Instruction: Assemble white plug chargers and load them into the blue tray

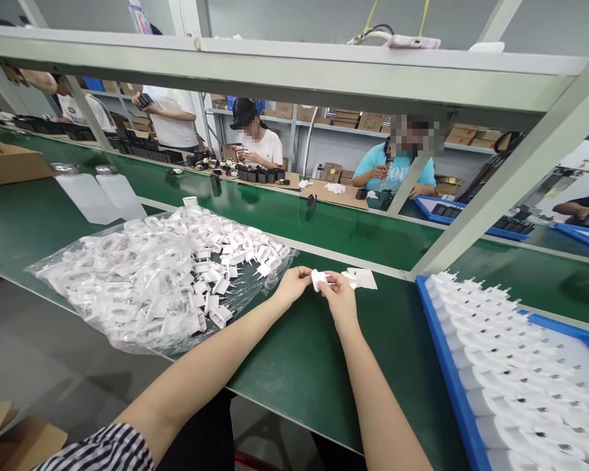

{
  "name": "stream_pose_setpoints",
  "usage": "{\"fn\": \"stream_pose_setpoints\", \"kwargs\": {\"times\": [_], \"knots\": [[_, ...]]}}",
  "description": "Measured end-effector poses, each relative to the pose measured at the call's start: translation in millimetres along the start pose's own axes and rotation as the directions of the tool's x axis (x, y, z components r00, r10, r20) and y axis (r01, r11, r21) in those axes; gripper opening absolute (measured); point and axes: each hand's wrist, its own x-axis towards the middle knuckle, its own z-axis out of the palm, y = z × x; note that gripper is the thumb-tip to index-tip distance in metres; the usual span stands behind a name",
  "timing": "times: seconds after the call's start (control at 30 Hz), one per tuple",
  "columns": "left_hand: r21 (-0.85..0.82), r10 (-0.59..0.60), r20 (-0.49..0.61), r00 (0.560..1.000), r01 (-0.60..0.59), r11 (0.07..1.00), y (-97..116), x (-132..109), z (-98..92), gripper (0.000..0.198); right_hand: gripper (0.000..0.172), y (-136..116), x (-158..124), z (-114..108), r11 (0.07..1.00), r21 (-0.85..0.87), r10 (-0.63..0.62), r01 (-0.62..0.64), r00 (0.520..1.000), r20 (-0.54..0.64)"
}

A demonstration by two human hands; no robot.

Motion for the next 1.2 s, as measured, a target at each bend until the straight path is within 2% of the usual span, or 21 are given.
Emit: {"fn": "stream_pose_setpoints", "kwargs": {"times": [0.1,0.23,0.43,0.57,0.87,0.93,1.0,1.1,1.2], "knots": [[0.229,0.065,0.037,0.997,-0.072,0.971,-4,2,-3.1,0.01,0.022,3,2,-1,0.997,-0.083,-0.01,0.01,1.0,0.0],[0.362,0.12,0.045,0.992,-0.128,0.923,-8,3,-3.9,0.014,0.022,9,4,-4,0.988,-0.156,0.022,-0.017,0.999,0.028],[0.193,0.064,-0.005,0.998,-0.062,0.979,-9,10,-6.1,0.012,0.029,9,6,-5,0.986,-0.168,0.0,-0.001,1.0,-0.002],[0.156,0.049,-0.005,0.999,-0.048,0.987,-9,13,-8.7,0.013,0.029,4,4,-8,0.987,-0.16,-0.007,0.004,1.0,-0.015],[0.142,0.071,0.143,0.987,-0.091,0.986,-16,10,-1.9,0.012,0.021,-3,1,-6,0.993,-0.116,0.032,-0.022,0.996,0.083],[0.174,0.111,0.133,0.985,-0.133,0.976,-14,8,-2.0,0.012,0.02,-5,0,-6,0.995,-0.097,0.039,-0.031,0.996,0.076],[0.263,0.206,0.114,0.972,-0.23,0.937,-10,4,-2.9,0.012,0.02,-6,-1,-6,0.997,-0.07,0.047,-0.042,0.997,0.06],[0.429,0.361,0.133,0.923,-0.382,0.818,-3,-2,-4.5,0.013,0.021,-7,-1,-8,0.998,-0.027,0.06,-0.059,0.998,0.031],[0.509,0.423,0.191,0.886,-0.458,0.729,0,-5,-5.1,0.016,0.022,-8,-1,-9,0.998,-0.006,0.064,-0.064,0.998,0.003]]}}
